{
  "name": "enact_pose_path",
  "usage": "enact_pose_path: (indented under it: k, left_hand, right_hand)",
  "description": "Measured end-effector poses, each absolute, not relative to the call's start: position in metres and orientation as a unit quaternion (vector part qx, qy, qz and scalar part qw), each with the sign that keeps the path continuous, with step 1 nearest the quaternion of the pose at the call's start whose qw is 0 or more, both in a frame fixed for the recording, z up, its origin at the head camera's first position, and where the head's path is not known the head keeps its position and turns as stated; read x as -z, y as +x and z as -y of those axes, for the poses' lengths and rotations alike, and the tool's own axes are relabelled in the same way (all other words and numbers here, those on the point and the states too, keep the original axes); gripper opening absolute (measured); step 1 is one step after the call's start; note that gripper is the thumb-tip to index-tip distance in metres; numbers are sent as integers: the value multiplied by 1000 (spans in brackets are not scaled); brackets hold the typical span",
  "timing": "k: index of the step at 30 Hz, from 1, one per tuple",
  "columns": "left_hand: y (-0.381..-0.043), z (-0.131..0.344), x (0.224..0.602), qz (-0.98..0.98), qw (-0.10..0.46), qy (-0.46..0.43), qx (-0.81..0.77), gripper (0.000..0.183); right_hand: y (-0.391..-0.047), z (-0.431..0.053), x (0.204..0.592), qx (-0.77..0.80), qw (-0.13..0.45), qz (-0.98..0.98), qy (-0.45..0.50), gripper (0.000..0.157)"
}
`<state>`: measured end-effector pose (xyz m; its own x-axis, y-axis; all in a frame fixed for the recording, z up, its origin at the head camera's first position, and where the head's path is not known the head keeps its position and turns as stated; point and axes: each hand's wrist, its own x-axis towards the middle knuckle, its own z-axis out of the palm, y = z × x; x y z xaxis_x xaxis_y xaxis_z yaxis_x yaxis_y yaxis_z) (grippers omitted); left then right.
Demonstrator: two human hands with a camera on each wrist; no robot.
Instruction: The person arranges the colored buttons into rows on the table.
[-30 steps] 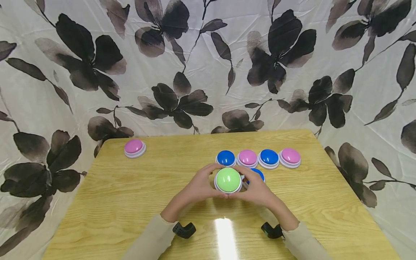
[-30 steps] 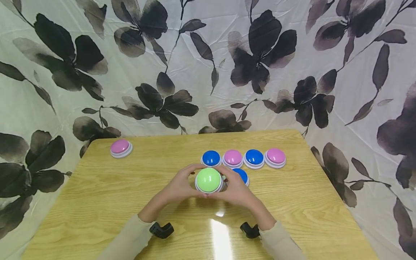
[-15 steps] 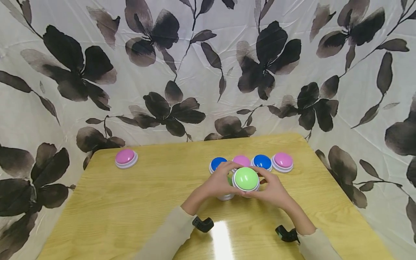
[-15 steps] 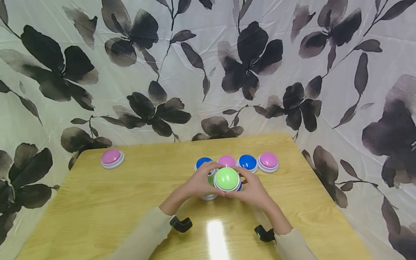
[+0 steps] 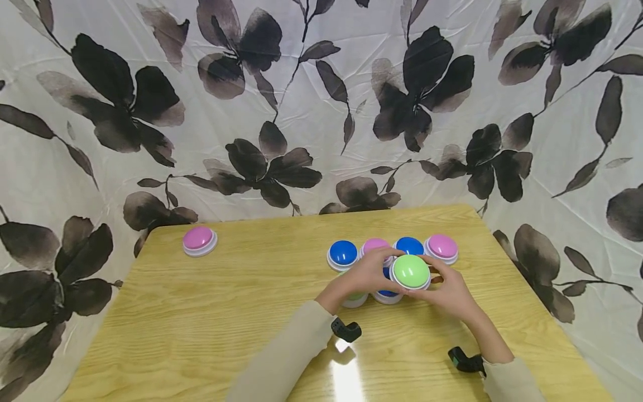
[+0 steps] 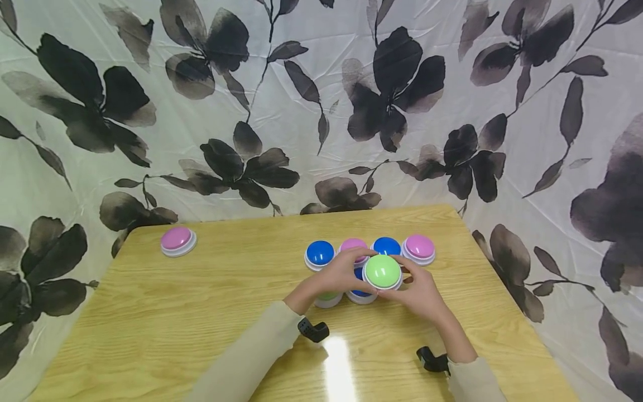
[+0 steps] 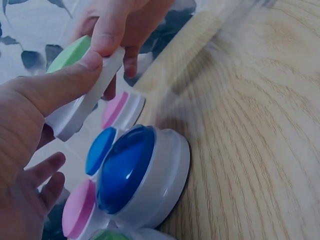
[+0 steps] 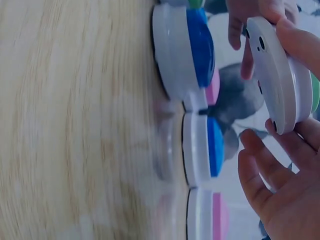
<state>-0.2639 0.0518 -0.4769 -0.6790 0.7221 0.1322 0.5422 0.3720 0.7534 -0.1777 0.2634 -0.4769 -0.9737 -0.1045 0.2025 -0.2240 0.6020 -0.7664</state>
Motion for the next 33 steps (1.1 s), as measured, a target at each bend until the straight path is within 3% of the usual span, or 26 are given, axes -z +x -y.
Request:
enact_pose_path:
  k: [33]
  left_hand:
    - [-282,-98,485,-865,133,395,-280,84]
  right_hand:
    - [-187,-292,501,-451,24,892,31,78]
